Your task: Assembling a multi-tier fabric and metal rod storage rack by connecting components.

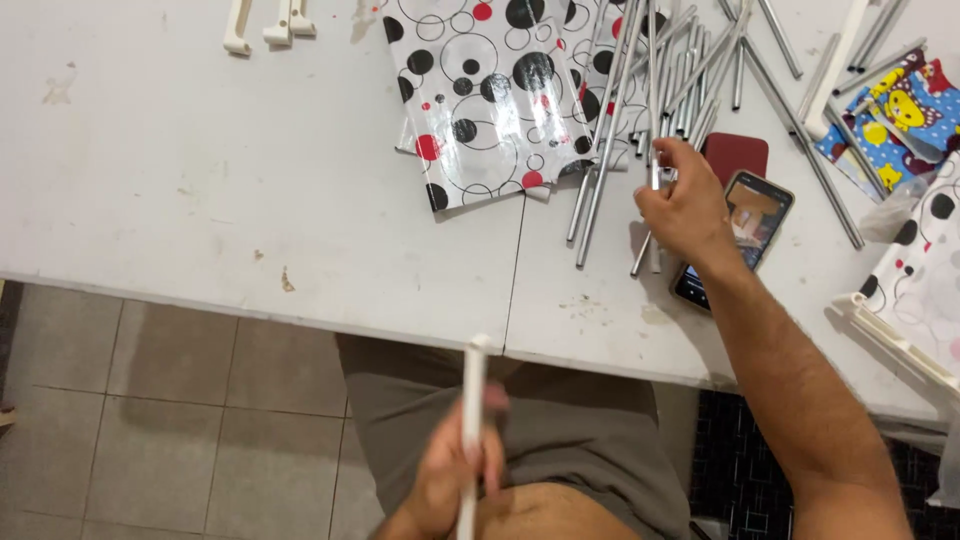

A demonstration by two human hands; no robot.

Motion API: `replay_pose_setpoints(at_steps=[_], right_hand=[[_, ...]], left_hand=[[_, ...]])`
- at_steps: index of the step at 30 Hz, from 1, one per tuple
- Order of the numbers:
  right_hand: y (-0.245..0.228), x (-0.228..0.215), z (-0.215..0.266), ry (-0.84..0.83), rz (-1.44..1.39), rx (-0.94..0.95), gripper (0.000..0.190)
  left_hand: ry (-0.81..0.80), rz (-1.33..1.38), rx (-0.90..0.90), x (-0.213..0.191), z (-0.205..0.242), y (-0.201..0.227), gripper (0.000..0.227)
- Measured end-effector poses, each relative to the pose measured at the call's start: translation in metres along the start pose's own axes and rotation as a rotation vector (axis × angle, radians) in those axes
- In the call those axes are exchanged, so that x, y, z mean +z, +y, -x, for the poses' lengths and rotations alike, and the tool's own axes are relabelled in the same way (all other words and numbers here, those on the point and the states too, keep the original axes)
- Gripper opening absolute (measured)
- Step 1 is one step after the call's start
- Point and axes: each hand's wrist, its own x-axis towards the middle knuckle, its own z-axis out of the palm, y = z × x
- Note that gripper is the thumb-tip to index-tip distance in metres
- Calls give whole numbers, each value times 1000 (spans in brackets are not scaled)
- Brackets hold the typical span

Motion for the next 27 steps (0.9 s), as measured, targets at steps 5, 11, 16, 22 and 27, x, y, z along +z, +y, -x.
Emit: replay_pose_setpoints(at_steps=[5, 11, 16, 22, 27], right_hand=[[-9, -10, 15, -98, 14, -81, 59], [40, -18, 82, 145, -97, -634, 35], [89, 25, 149, 131, 12, -600, 21], [109, 76, 171, 376, 28, -670, 6], [87, 76, 166, 423, 102, -624, 7]], left_hand=[[-100, -126, -592, -42, 34, 0, 45], [471, -1011, 2, -57, -35, 111, 45], [651, -1815, 376, -76, -143, 220, 63], [624, -1934, 425, -128, -301, 255, 58], [648, -2206, 561, -180, -406, 269, 55]])
